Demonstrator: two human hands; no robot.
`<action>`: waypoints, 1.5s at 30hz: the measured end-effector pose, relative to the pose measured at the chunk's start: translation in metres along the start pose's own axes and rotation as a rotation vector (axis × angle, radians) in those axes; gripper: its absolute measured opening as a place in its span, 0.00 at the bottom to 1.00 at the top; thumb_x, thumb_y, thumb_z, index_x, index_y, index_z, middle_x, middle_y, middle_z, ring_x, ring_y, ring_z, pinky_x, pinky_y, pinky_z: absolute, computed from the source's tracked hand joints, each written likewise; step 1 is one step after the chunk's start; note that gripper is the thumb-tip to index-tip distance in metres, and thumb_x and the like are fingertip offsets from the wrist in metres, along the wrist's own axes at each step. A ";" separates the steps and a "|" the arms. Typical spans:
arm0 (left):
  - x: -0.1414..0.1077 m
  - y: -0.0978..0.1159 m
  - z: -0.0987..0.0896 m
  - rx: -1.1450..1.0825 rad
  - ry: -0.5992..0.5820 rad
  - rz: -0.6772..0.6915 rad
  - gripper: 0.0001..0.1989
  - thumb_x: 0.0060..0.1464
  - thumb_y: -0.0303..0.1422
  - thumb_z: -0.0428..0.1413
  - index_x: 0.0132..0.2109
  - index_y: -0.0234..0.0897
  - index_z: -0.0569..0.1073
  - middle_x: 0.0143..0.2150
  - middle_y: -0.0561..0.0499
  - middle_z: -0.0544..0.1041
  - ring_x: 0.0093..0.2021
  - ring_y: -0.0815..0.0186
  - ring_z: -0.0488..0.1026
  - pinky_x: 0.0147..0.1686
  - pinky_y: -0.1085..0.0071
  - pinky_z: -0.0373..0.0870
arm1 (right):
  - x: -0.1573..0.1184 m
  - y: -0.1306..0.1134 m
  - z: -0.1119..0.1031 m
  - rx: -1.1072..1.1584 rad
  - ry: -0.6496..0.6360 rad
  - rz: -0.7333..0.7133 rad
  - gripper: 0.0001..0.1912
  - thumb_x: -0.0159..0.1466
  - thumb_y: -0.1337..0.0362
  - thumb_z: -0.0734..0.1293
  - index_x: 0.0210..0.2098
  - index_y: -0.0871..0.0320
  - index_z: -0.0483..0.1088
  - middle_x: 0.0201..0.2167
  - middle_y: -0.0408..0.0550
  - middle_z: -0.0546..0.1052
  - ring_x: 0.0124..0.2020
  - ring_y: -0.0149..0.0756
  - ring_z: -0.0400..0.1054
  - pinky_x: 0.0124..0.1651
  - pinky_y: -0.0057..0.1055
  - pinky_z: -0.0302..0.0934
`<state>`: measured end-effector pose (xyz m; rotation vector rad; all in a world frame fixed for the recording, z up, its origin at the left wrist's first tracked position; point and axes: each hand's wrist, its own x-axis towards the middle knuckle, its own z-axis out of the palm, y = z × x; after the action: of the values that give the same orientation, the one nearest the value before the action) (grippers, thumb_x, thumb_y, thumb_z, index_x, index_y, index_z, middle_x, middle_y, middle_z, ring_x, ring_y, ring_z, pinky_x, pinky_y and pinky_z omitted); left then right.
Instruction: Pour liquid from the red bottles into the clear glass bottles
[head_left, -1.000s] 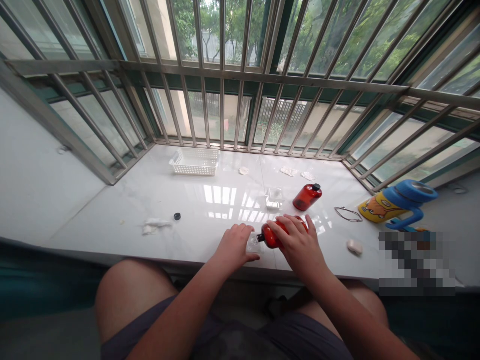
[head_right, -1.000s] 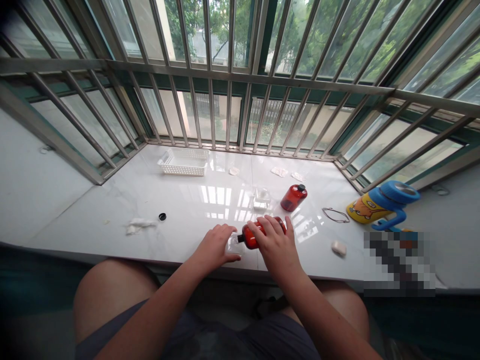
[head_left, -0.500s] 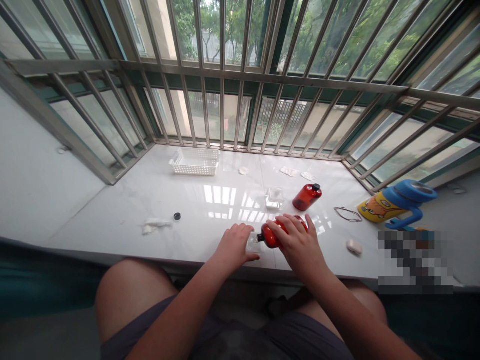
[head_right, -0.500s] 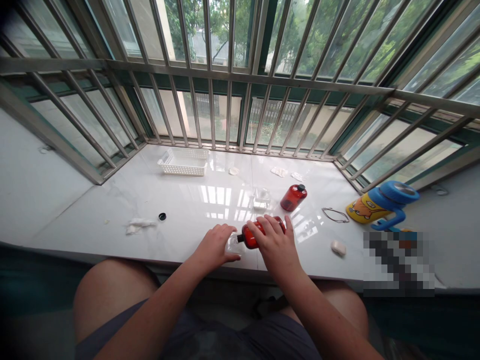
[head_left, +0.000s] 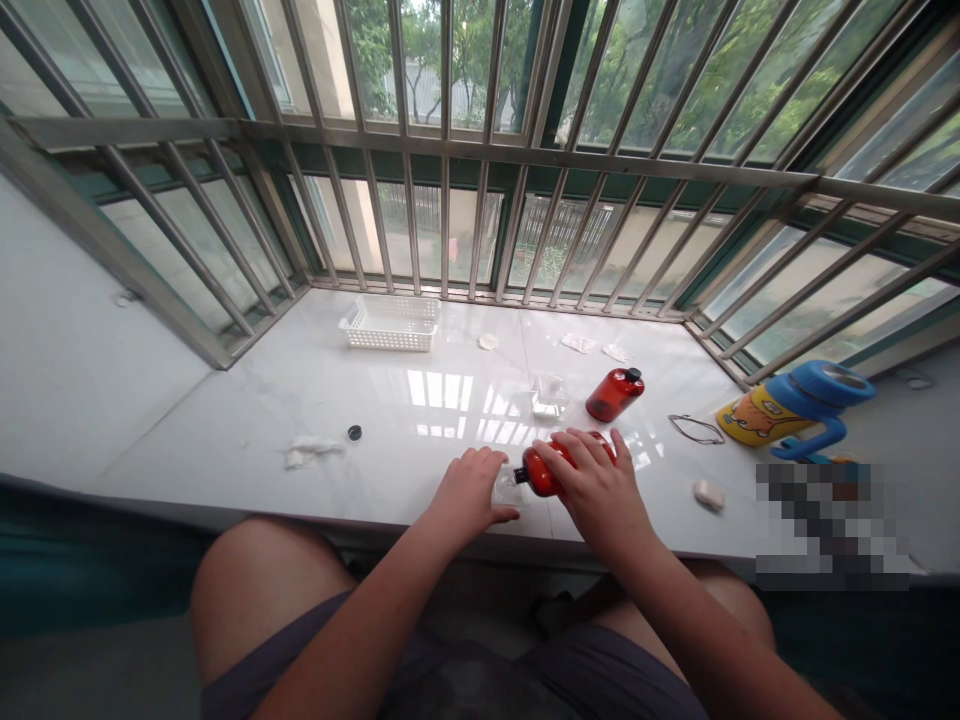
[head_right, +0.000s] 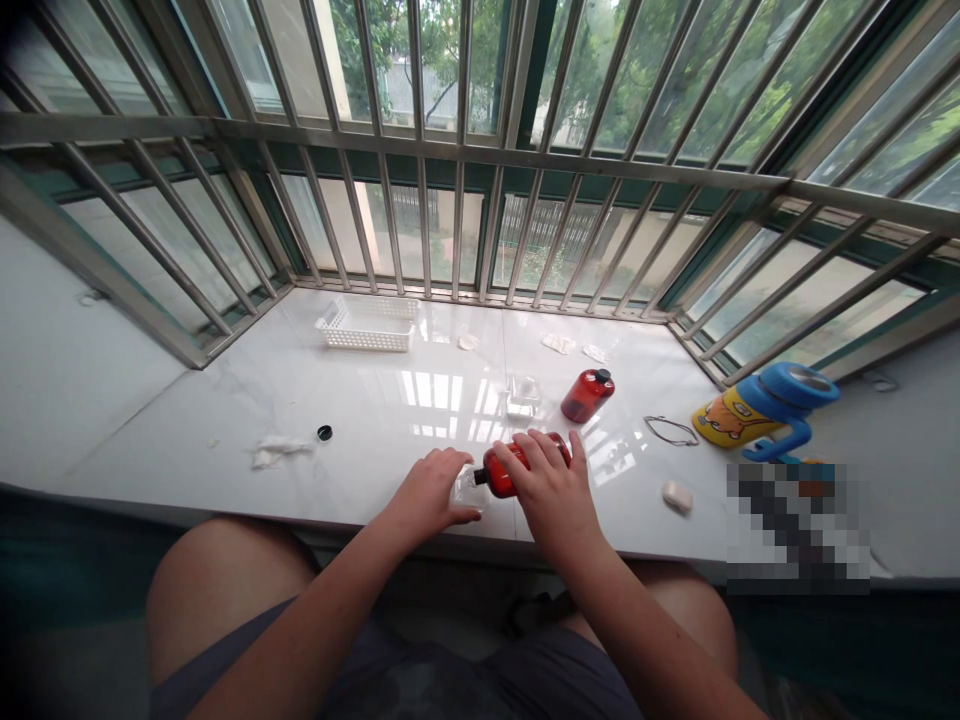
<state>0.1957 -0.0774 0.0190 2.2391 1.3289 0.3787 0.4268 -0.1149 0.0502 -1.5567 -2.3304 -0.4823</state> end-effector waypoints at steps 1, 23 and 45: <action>0.000 0.000 0.000 0.000 0.000 -0.002 0.38 0.46 0.44 0.77 0.60 0.41 0.73 0.57 0.44 0.79 0.57 0.46 0.75 0.54 0.53 0.72 | 0.000 0.000 0.000 0.000 0.000 0.001 0.27 0.68 0.72 0.68 0.64 0.47 0.72 0.62 0.51 0.78 0.67 0.51 0.66 0.77 0.59 0.35; 0.000 -0.001 0.000 -0.004 -0.003 -0.003 0.38 0.46 0.44 0.77 0.61 0.41 0.72 0.57 0.44 0.79 0.58 0.46 0.74 0.55 0.54 0.72 | 0.003 -0.002 -0.003 0.007 -0.009 0.000 0.27 0.68 0.73 0.67 0.64 0.46 0.71 0.62 0.51 0.78 0.66 0.52 0.66 0.77 0.60 0.36; 0.000 -0.003 0.003 -0.006 0.000 -0.003 0.37 0.47 0.44 0.76 0.61 0.43 0.72 0.57 0.45 0.79 0.58 0.46 0.74 0.55 0.54 0.72 | 0.005 -0.003 -0.006 -0.019 -0.020 -0.007 0.27 0.68 0.73 0.67 0.64 0.47 0.72 0.62 0.51 0.78 0.66 0.51 0.66 0.77 0.59 0.35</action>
<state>0.1948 -0.0769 0.0146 2.2321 1.3286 0.3811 0.4222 -0.1145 0.0572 -1.5700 -2.3535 -0.4932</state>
